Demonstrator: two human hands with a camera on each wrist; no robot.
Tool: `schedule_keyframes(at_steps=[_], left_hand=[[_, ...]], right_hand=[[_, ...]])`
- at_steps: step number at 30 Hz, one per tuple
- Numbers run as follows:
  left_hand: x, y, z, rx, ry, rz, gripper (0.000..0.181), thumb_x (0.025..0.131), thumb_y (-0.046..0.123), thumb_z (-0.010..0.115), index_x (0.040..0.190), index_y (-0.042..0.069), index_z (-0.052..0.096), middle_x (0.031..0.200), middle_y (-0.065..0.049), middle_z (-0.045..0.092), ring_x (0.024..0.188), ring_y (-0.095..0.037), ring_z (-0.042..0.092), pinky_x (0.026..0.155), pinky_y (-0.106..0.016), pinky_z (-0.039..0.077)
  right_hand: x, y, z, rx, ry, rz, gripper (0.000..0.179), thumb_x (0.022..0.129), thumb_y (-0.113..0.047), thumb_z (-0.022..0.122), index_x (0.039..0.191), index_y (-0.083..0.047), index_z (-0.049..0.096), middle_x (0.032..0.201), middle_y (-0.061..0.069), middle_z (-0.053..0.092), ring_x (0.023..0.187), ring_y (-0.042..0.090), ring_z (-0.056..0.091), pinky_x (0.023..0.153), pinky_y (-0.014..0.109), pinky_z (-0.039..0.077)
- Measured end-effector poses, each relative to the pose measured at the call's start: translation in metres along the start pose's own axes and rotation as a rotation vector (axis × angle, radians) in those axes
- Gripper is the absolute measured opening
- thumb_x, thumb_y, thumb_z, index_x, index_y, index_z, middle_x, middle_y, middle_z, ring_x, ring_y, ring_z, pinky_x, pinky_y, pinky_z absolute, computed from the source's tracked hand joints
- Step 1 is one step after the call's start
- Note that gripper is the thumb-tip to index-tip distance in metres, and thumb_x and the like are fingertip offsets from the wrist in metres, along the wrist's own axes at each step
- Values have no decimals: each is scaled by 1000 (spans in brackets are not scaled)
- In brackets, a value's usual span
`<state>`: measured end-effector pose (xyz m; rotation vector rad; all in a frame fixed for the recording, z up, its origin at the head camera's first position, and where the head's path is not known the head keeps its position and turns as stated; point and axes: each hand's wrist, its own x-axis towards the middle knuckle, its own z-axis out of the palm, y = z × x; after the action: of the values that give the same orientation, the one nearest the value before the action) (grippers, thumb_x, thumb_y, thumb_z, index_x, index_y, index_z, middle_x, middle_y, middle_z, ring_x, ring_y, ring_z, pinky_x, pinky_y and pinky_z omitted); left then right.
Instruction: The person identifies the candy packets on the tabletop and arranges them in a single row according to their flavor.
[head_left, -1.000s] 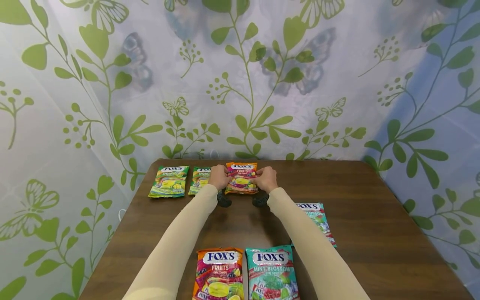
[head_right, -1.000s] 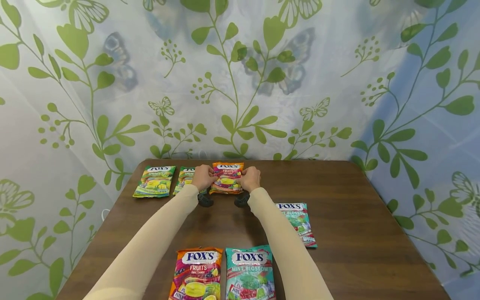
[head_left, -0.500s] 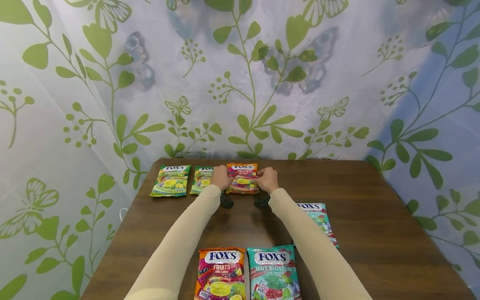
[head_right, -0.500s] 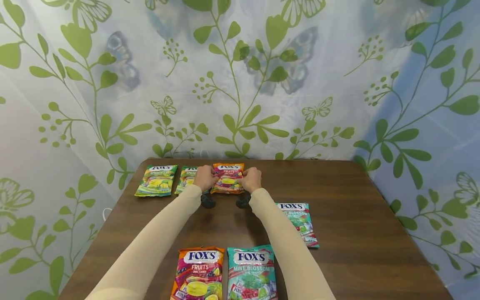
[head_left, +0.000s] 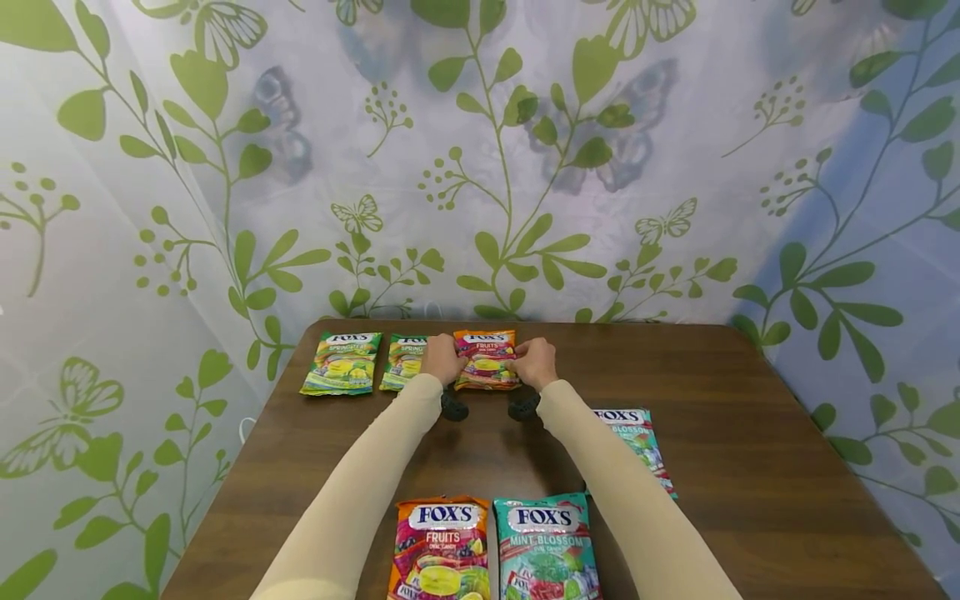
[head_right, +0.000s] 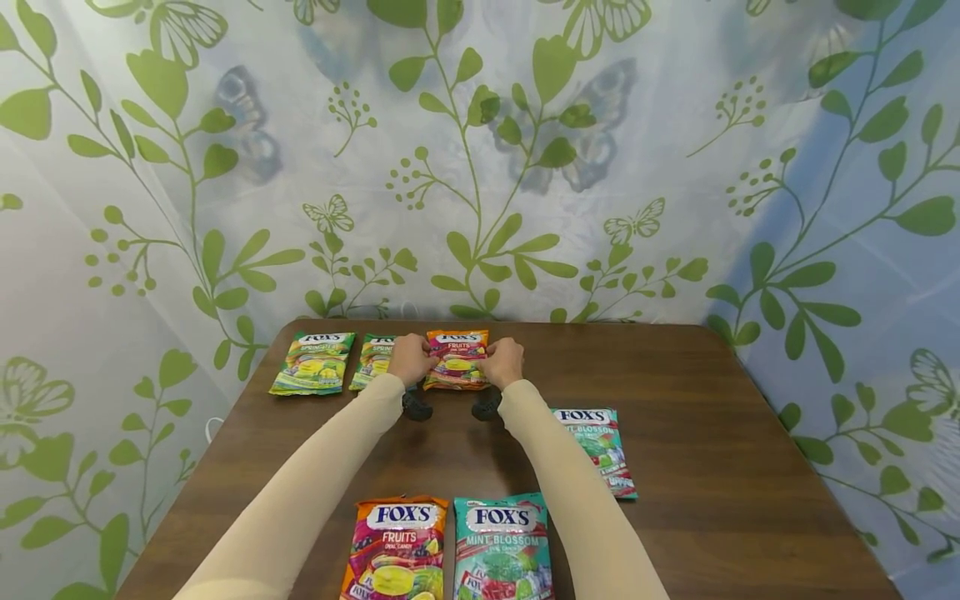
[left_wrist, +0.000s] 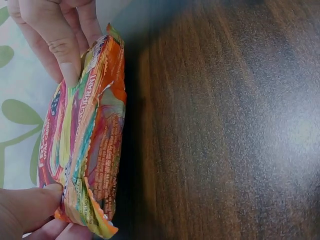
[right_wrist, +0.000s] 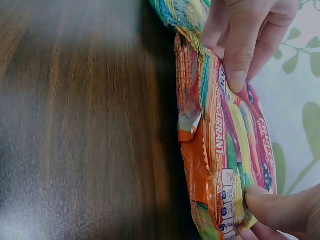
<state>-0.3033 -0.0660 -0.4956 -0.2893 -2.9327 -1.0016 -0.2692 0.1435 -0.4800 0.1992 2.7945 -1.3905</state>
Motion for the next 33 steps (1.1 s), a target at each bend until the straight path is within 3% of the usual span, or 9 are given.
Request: schedule_keyframes(at_steps=[3,6,11,13,16,19,22,27,33], left_hand=[[-5,10,-9,-18,-21,-19,51,98,8,80,54,8,54,51,-7,52,44,-19,42,47,-36,41],[-2,3,-3,28,19,-10,45,97,12,82,58,7,59,57,-8,61,47,-19,49,49,-36,45],[-7,13,-9,56,43,-57,42,98,12,82,61,6,62,61,-11,64,51,-22,58,52,-38,51],[-14,23,-16,35,24,-84,41,100,10,80,63,2,63,58,-12,60,48,-21,53,51,-36,47],[-21,26,-19,9,26,-89,24,102,7,77,80,-2,73,60,-10,62,47,-17,48,52,-33,43],[-27,28,-25,-33,44,-78,12,102,9,77,104,-3,79,74,-10,70,54,-17,54,57,-35,48],[-33,32,-34,-78,47,-64,22,103,14,78,118,-3,79,95,-14,76,71,-23,68,69,-41,59],[-48,45,-55,-149,21,-40,29,104,18,79,123,-3,77,111,-17,76,98,-33,73,85,-49,61],[-73,57,-73,-194,-33,21,25,105,20,78,122,1,78,105,-15,75,94,-31,70,81,-48,58]], right_hand=[[0,0,0,-2,7,0,37,98,-7,84,129,11,74,125,27,73,121,41,64,97,51,61],[-1,-1,0,-8,12,-11,37,98,-8,84,128,10,75,124,27,73,122,42,63,97,51,60],[-2,-4,-2,-29,15,-32,34,97,-7,85,124,11,76,117,25,76,122,41,64,99,50,60],[-2,-5,-3,-35,18,-34,33,97,-6,85,123,11,76,115,24,77,122,41,65,100,50,59],[-5,-7,-7,-32,20,-42,31,97,-4,84,123,11,77,113,24,78,126,42,63,100,51,59],[-9,-11,-13,-26,23,-71,29,98,-3,82,124,11,76,112,24,78,124,42,63,98,52,59],[-15,-16,-21,-20,24,-114,29,99,-3,81,124,11,76,111,24,78,112,41,72,93,50,62],[-32,-27,-35,37,-3,-160,30,100,-3,80,127,11,75,111,26,76,94,42,79,80,44,66],[-65,-43,-47,31,-43,-239,31,100,-7,82,127,7,76,105,22,78,84,40,79,68,38,65]])
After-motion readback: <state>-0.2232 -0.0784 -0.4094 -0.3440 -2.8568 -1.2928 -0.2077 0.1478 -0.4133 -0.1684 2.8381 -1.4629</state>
